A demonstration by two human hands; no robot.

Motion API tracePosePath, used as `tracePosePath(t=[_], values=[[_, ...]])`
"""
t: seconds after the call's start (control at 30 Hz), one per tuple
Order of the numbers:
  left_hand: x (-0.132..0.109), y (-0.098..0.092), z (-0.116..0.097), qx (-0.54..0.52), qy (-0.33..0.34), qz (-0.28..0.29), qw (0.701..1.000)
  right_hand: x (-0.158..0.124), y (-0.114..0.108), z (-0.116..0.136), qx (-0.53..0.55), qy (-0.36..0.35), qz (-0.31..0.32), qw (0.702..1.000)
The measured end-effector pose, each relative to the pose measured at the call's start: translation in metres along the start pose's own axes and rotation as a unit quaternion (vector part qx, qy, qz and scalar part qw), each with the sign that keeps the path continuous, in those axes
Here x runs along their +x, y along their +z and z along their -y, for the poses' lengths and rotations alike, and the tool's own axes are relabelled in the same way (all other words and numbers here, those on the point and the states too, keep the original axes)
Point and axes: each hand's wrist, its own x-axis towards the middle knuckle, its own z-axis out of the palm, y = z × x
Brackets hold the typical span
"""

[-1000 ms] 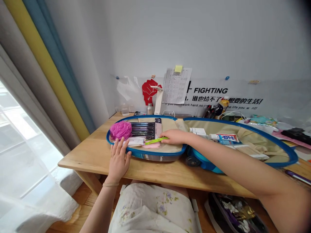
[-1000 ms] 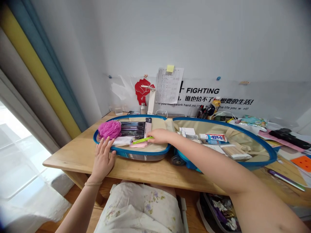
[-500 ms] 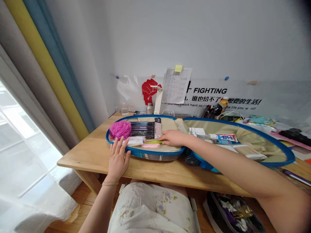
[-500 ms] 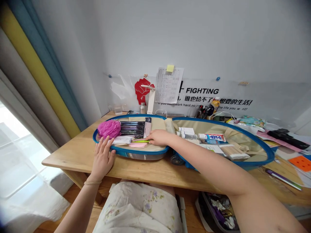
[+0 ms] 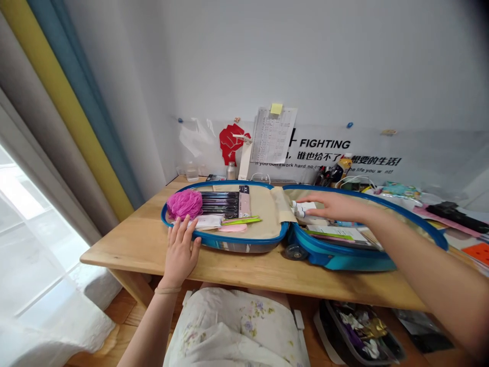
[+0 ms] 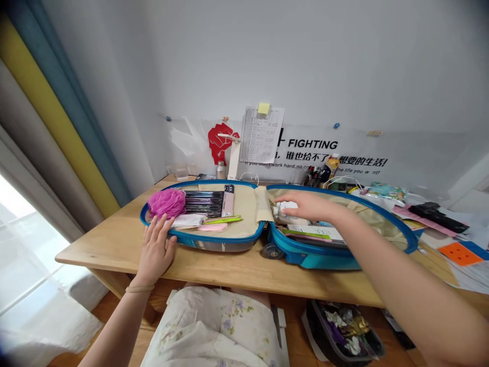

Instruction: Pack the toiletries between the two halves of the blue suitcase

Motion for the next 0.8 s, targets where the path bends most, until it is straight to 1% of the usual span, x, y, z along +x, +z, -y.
tracePosePath(t=[0.1,0.13,0.2,0.3,0.4,0.5,0.63,0.73,0.8], values=[[0.000,-0.001,-0.001,-0.001,0.001,-0.004,1.000,-0.024,0.009,-0.032,0.005,0.062,0.085,0.994],[0.001,-0.001,-0.002,-0.001,0.001,-0.005,1.000,-0.031,0.013,-0.039,0.008,0.074,0.106,0.992],[0.001,-0.001,-0.002,0.001,0.002,-0.005,1.000,-0.040,0.024,-0.047,0.014,0.089,0.124,0.988],[0.001,-0.002,-0.001,0.005,0.006,-0.005,1.000,-0.046,0.036,-0.051,0.026,0.097,0.125,0.987],[0.001,-0.002,0.000,0.004,0.007,-0.002,1.000,-0.046,0.043,-0.054,0.037,0.093,0.118,0.988],[0.001,-0.001,0.000,0.001,0.001,0.003,1.000,-0.044,0.045,-0.057,0.053,0.097,0.120,0.987],[0.001,-0.002,-0.002,0.001,-0.006,0.007,1.000,-0.043,0.047,-0.060,0.077,0.110,0.139,0.981],[0.001,-0.002,-0.003,0.002,-0.001,0.004,1.000,-0.043,0.048,-0.060,0.089,0.102,0.149,0.980],[0.001,-0.002,-0.003,0.003,0.001,0.001,1.000,-0.044,0.048,-0.059,0.084,0.097,0.145,0.981]])
